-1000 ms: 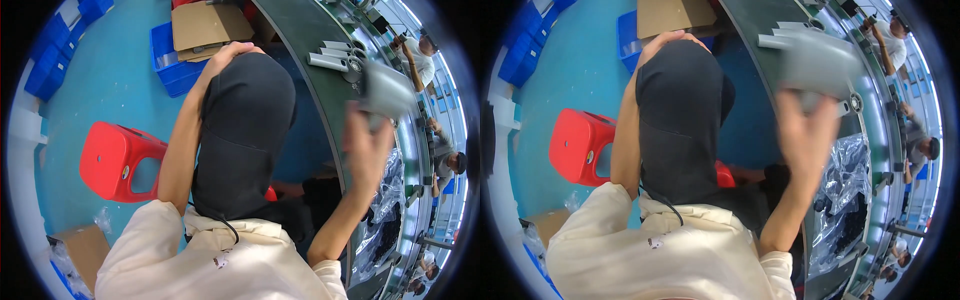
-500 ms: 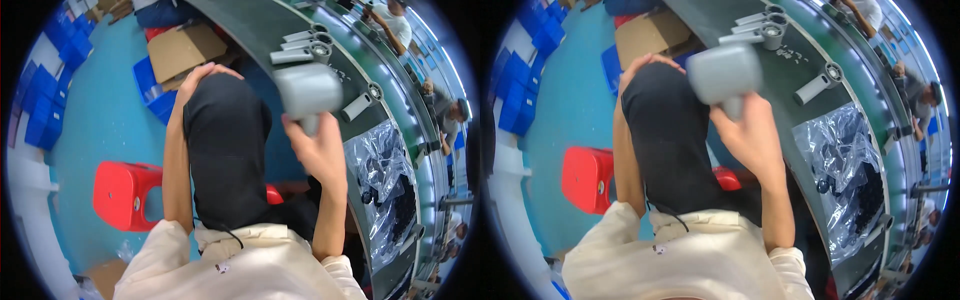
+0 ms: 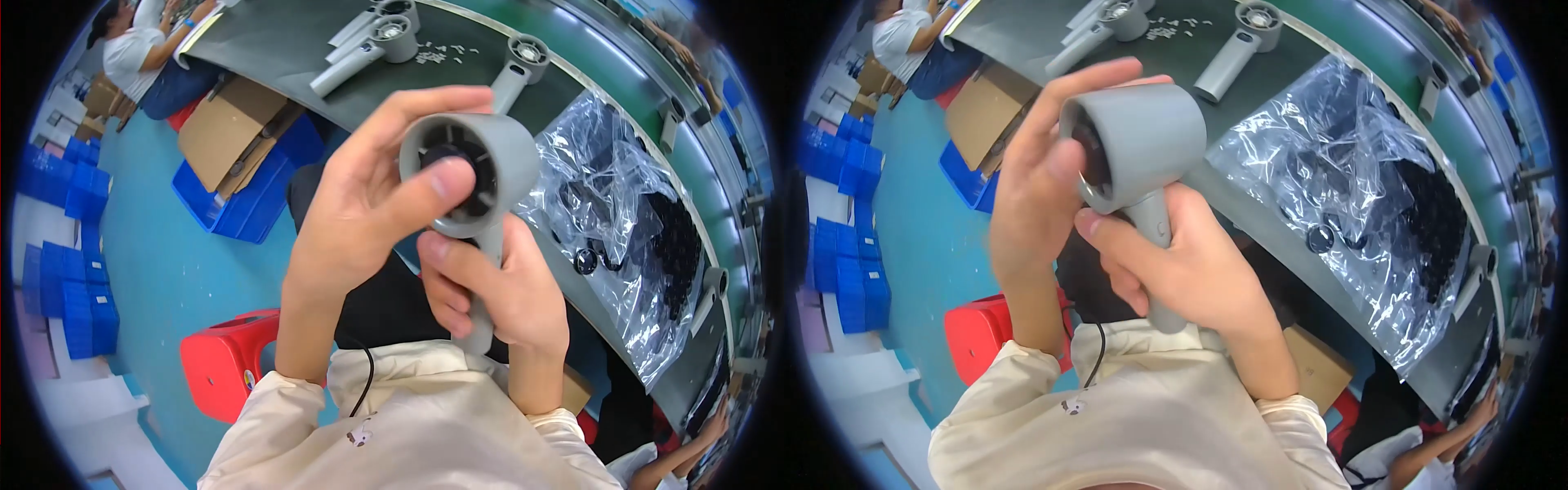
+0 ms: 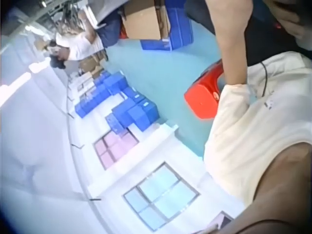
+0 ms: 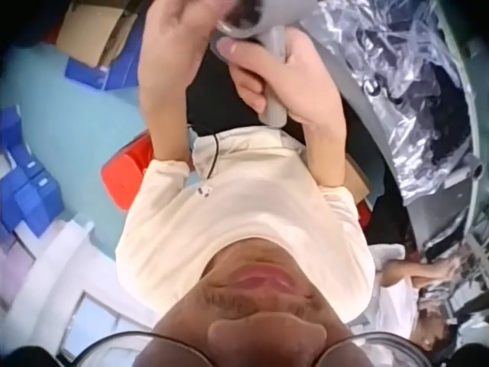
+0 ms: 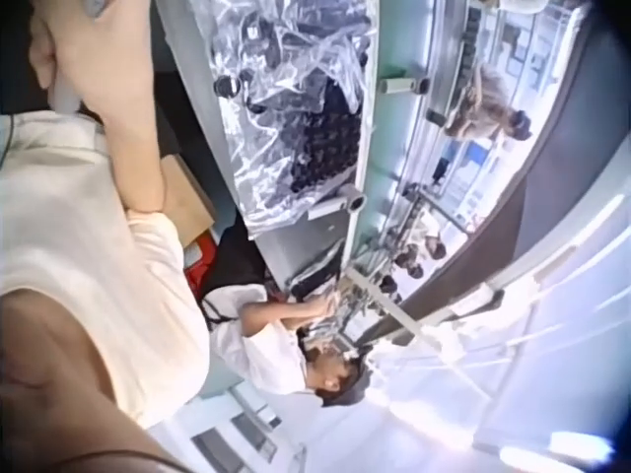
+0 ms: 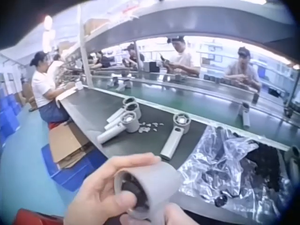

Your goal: The person assembles portable fans by picking up fan bodies, inserting circular black covers into the fan heads, pressing them firmly into place by hand, and placing the assembled fans onto the conveyor belt.

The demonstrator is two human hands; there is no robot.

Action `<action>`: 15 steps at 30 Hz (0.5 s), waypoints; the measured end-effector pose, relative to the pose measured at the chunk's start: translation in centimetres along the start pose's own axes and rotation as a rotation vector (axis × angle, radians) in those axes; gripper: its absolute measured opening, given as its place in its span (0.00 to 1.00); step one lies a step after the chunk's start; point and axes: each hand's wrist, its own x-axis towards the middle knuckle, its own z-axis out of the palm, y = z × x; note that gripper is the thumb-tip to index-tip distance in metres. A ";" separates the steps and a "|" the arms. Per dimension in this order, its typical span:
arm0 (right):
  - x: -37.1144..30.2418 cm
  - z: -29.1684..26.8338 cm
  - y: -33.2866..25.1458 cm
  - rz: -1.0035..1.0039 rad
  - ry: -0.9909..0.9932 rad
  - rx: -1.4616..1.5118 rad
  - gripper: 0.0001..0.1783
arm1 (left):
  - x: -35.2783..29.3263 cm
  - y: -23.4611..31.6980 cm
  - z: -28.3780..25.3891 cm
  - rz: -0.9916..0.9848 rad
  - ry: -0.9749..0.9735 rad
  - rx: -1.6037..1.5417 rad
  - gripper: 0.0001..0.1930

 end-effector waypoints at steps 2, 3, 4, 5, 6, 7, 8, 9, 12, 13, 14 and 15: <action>-0.1 -0.6 -0.3 -0.009 0.048 0.000 0.07 | 0.4 -0.6 0.0 -0.070 -0.066 -0.067 0.38; -0.3 -0.9 -0.4 0.004 0.071 -0.009 0.07 | 0.7 -1.1 0.1 -0.077 -0.077 -0.070 0.38; -0.3 -1.2 -0.5 0.018 0.093 -0.018 0.06 | 0.9 -1.9 0.2 -0.031 -0.097 -0.209 0.31; -0.1 -1.4 -0.4 0.018 0.101 -0.012 0.06 | 1.2 -2.5 0.2 0.015 -0.114 -0.347 0.26; 0.0 -1.7 -0.3 -0.003 0.109 0.014 0.06 | 1.4 -2.8 0.2 0.005 -0.121 -0.350 0.26; 0.0 -1.9 -0.2 -0.023 0.115 0.039 0.06 | 1.5 -3.1 0.2 0.005 -0.137 -0.357 0.26; 0.0 -2.1 -0.1 -0.021 0.123 0.044 0.06 | 1.6 -3.3 0.2 0.006 -0.152 -0.365 0.27; 0.0 -2.3 0.0 -0.010 0.103 0.064 0.05 | 1.7 -3.5 0.2 0.002 -0.157 -0.370 0.27; 0.1 -3.5 0.6 0.010 0.025 0.107 0.06 | 1.7 -3.1 0.6 -0.046 -0.113 -0.197 0.38; 0.1 -3.8 0.8 0.019 -0.038 0.130 0.08 | 1.7 -2.6 0.9 -0.046 -0.070 -0.074 0.35; 0.3 -3.7 1.1 0.021 -0.038 0.128 0.08 | 1.7 -2.2 1.2 -0.046 -0.025 0.049 0.32; 0.4 -3.4 1.4 0.019 -0.100 0.354 0.09 | 1.7 -2.3 2.0 0.010 0.082 0.138 0.22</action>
